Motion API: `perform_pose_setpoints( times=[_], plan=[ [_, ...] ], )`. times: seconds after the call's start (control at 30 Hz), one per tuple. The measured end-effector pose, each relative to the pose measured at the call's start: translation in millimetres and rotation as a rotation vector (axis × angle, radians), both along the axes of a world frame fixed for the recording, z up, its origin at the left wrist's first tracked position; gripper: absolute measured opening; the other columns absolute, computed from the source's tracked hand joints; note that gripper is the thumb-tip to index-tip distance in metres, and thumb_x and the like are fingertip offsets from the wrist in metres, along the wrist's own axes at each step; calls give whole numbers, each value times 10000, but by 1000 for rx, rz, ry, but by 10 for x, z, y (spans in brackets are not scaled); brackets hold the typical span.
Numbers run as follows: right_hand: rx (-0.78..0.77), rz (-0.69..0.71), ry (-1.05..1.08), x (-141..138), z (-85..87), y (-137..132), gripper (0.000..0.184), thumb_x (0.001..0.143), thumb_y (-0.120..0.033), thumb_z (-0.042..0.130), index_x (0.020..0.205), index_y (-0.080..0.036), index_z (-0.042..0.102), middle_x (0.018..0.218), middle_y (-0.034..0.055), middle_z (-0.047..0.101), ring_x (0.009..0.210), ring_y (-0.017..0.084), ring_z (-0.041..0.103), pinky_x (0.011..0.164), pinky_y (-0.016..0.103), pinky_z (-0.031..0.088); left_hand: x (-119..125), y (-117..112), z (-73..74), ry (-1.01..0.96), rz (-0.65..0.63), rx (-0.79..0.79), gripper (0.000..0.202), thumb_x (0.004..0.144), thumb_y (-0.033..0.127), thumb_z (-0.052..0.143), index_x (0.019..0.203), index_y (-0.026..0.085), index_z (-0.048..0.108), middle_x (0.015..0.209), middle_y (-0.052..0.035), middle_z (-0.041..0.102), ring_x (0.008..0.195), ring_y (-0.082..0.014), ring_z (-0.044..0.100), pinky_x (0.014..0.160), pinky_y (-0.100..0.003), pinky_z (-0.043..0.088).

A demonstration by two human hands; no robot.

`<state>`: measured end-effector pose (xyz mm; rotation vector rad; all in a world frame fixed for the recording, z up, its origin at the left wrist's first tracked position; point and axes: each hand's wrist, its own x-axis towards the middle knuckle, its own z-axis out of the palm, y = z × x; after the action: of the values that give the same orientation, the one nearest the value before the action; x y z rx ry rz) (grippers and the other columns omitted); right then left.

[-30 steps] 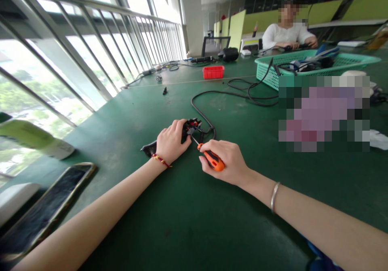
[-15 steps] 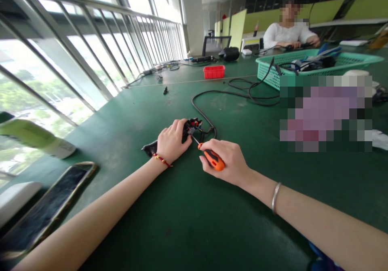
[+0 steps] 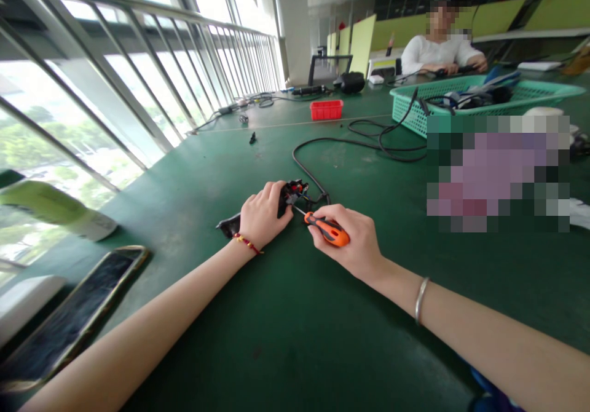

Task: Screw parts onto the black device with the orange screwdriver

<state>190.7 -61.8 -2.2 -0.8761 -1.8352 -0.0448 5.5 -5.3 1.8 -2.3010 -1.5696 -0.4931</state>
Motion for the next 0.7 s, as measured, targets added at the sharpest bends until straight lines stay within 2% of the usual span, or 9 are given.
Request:
perform_pose_setpoints(
  times=[0.23, 0.43, 0.63, 0.7],
  plan=[
    [82, 27, 51, -18, -9, 14, 375, 729, -165, 633, 1068, -232, 486, 874, 16, 640, 758, 147, 643, 670, 251, 540, -3, -4, 1, 4, -4, 1, 426, 830, 319, 427, 1222, 154, 410, 1123, -77, 564, 941, -211, 581, 745, -320, 444],
    [-10, -3, 18, 1, -12, 3, 253, 744, -208, 632, 971, -233, 525, 779, -5, 636, 621, 123, 628, 571, 229, 525, -2, -3, 5, 0, -3, -5, 427, 831, 318, 426, 1225, 155, 407, 1130, -84, 562, 942, -211, 582, 742, -319, 443],
    [59, 21, 49, -6, -6, 12, 351, 744, -185, 610, 1066, -235, 479, 908, 37, 645, 785, 174, 648, 688, 298, 543, -4, -3, 7, 3, -5, -11, 431, 832, 324, 431, 1229, 158, 405, 1135, -91, 563, 952, -214, 582, 748, -316, 446],
    [53, 34, 22, -9, -8, 8, 343, 739, -185, 617, 1051, -234, 486, 883, 27, 648, 744, 160, 646, 660, 279, 541, -3, -3, 9, 2, -6, -10, 434, 832, 322, 431, 1232, 157, 403, 1136, -91, 563, 953, -215, 583, 749, -317, 447]
  ],
)
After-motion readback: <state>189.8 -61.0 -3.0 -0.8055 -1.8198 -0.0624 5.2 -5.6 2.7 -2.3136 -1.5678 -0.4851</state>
